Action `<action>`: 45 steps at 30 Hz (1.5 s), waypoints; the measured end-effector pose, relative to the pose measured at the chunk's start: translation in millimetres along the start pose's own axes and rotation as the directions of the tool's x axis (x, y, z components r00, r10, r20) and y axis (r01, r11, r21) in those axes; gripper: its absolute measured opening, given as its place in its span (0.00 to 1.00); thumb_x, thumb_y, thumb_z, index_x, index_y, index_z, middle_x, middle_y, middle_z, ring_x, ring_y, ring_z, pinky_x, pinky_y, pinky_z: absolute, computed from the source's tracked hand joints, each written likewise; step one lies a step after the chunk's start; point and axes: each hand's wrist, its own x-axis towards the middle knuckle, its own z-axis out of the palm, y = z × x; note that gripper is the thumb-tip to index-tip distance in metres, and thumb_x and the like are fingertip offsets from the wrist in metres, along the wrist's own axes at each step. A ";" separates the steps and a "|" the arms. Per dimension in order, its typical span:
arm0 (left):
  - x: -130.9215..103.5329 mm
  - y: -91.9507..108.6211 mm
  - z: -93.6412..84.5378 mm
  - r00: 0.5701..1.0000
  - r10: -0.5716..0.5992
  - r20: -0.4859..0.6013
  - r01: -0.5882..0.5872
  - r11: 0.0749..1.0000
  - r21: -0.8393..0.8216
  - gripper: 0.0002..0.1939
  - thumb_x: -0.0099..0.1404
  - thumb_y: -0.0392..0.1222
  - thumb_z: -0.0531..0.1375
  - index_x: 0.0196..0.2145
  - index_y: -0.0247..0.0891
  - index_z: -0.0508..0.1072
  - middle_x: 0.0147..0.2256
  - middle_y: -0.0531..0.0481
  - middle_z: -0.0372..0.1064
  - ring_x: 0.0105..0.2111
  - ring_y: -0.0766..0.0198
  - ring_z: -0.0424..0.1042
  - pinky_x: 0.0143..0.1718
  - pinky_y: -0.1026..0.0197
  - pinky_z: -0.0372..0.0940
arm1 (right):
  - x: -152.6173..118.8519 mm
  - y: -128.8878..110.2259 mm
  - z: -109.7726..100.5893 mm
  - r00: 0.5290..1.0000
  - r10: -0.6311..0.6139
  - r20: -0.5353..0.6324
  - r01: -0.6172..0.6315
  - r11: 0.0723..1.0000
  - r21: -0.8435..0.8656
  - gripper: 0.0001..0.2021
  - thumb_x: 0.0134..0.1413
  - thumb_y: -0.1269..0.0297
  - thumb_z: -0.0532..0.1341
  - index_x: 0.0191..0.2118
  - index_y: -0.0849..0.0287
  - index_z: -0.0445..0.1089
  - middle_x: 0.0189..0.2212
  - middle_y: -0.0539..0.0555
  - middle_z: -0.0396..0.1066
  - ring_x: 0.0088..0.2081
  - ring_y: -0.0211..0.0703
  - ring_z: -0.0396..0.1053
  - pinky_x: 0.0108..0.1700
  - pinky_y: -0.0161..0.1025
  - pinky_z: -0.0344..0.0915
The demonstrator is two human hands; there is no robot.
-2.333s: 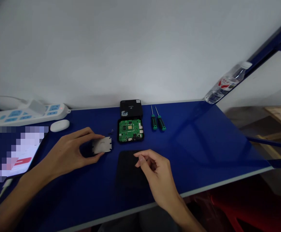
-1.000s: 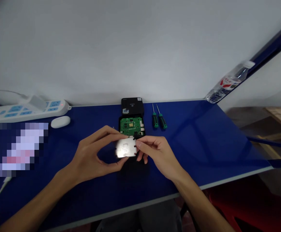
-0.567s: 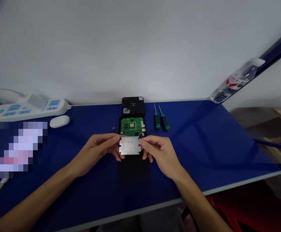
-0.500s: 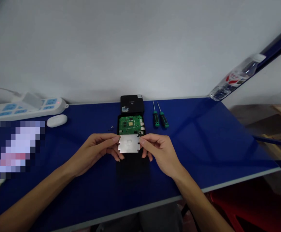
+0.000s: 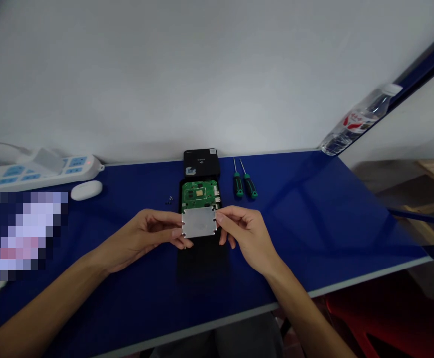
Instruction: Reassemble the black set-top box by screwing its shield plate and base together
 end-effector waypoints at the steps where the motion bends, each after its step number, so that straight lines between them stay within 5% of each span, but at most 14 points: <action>1: 0.2 -0.4 -0.5 1.000 0.005 0.001 -0.005 1.000 0.007 0.12 0.72 0.41 0.72 0.52 0.39 0.87 0.42 0.41 0.88 0.42 0.59 0.88 0.46 0.65 0.81 | 0.4 -0.4 0.0 1.000 0.003 0.005 -0.003 1.000 0.001 0.11 0.68 0.54 0.72 0.42 0.57 0.87 0.23 0.51 0.76 0.23 0.38 0.71 0.22 0.30 0.62; 19: -2.7 -0.4 -0.2 0.998 0.046 0.046 -0.045 0.999 -0.019 0.15 0.69 0.39 0.75 0.52 0.38 0.86 0.38 0.41 0.88 0.39 0.58 0.88 0.43 0.63 0.80 | -1.6 -1.6 -0.1 0.996 0.075 0.044 -0.078 0.995 0.058 0.12 0.67 0.53 0.73 0.41 0.58 0.86 0.22 0.50 0.73 0.23 0.36 0.66 0.23 0.32 0.57; 26: 0.1 -13.2 23.5 0.953 0.249 -0.171 -0.242 0.968 0.064 0.33 0.56 0.35 0.81 0.59 0.46 0.84 0.48 0.45 0.86 0.45 0.54 0.85 0.52 0.51 0.80 | -3.9 -5.0 7.4 0.976 0.210 0.065 -0.220 0.944 0.248 0.15 0.60 0.50 0.77 0.36 0.58 0.84 0.18 0.47 0.69 0.19 0.33 0.57 0.22 0.32 0.49; 31: 0.2 -16.3 36.0 0.835 0.512 -0.203 -0.455 0.849 0.269 0.30 0.55 0.38 0.82 0.55 0.48 0.85 0.57 0.43 0.82 0.56 0.48 0.80 0.56 0.49 0.77 | -4.4 -2.1 12.7 0.956 0.216 0.197 -0.254 0.948 0.191 0.15 0.65 0.51 0.74 0.36 0.60 0.85 0.16 0.47 0.67 0.17 0.31 0.55 0.20 0.31 0.47; 37: -8.5 -13.1 38.1 0.829 0.535 -0.161 -0.436 0.800 0.413 0.28 0.58 0.39 0.81 0.55 0.47 0.84 0.53 0.46 0.83 0.54 0.50 0.81 0.59 0.49 0.74 | -4.7 -2.0 12.6 0.972 0.196 0.127 -0.213 0.966 0.144 0.15 0.66 0.51 0.73 0.42 0.59 0.87 0.31 0.56 0.82 0.16 0.29 0.58 0.16 0.31 0.44; 40: -10.2 -12.7 37.6 0.788 0.603 -0.126 -0.425 0.680 0.598 0.28 0.56 0.43 0.82 0.54 0.47 0.84 0.50 0.47 0.82 0.50 0.52 0.81 0.54 0.51 0.75 | -6.0 -4.8 10.2 0.987 0.148 0.062 -0.156 0.977 0.143 0.13 0.65 0.51 0.75 0.44 0.57 0.87 0.36 0.57 0.84 0.16 0.29 0.61 0.15 0.30 0.46; 45: -9.4 -14.2 38.5 0.760 0.648 -0.062 -0.367 0.505 0.782 0.25 0.59 0.45 0.80 0.54 0.48 0.84 0.46 0.47 0.77 0.43 0.56 0.79 0.44 0.54 0.75 | -9.1 -6.0 8.1 0.982 0.138 0.129 -0.150 0.985 0.085 0.15 0.65 0.50 0.74 0.40 0.59 0.87 0.17 0.49 0.72 0.14 0.32 0.59 0.14 0.30 0.47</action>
